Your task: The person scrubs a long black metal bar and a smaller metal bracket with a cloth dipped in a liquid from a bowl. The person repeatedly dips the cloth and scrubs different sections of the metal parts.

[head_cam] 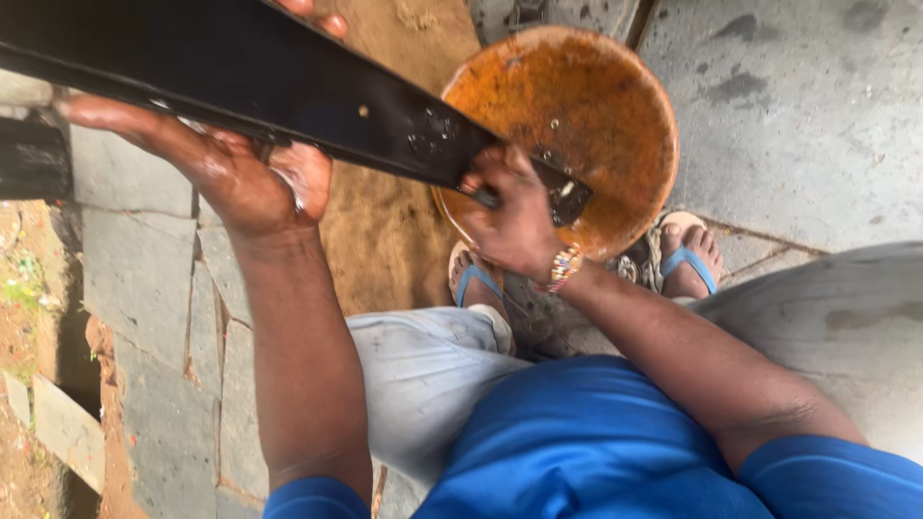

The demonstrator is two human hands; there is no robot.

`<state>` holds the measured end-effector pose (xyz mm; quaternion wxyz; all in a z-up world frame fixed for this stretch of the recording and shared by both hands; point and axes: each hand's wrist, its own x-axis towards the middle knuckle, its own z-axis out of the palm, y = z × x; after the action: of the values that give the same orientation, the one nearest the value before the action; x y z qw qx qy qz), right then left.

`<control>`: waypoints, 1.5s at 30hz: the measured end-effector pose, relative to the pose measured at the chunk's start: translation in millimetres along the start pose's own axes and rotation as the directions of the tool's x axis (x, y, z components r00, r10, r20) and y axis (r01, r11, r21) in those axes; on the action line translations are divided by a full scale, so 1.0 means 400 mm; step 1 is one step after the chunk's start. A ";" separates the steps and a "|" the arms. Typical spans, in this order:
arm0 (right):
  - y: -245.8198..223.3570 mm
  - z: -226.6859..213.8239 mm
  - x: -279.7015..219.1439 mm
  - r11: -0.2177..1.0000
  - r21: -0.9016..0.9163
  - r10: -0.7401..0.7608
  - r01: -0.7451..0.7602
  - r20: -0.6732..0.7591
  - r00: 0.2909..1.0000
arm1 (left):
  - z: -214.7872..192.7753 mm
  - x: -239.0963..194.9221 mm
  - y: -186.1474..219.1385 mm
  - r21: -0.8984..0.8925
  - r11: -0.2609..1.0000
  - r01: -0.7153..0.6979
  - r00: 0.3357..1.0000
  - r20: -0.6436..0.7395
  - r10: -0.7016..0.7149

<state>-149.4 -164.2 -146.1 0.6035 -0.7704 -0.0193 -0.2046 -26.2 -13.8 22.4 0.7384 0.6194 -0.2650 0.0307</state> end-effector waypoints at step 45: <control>-0.044 -0.007 -0.006 0.978 0.058 0.194 -0.200 0.090 0.977 | -0.008 -0.011 0.023 -0.273 0.951 0.141 0.990 0.032 -0.138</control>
<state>-157.3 -161.4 -130.1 0.6450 -0.7557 0.0248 -0.1105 -32.3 -7.5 28.4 0.8159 0.5282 -0.2267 -0.0624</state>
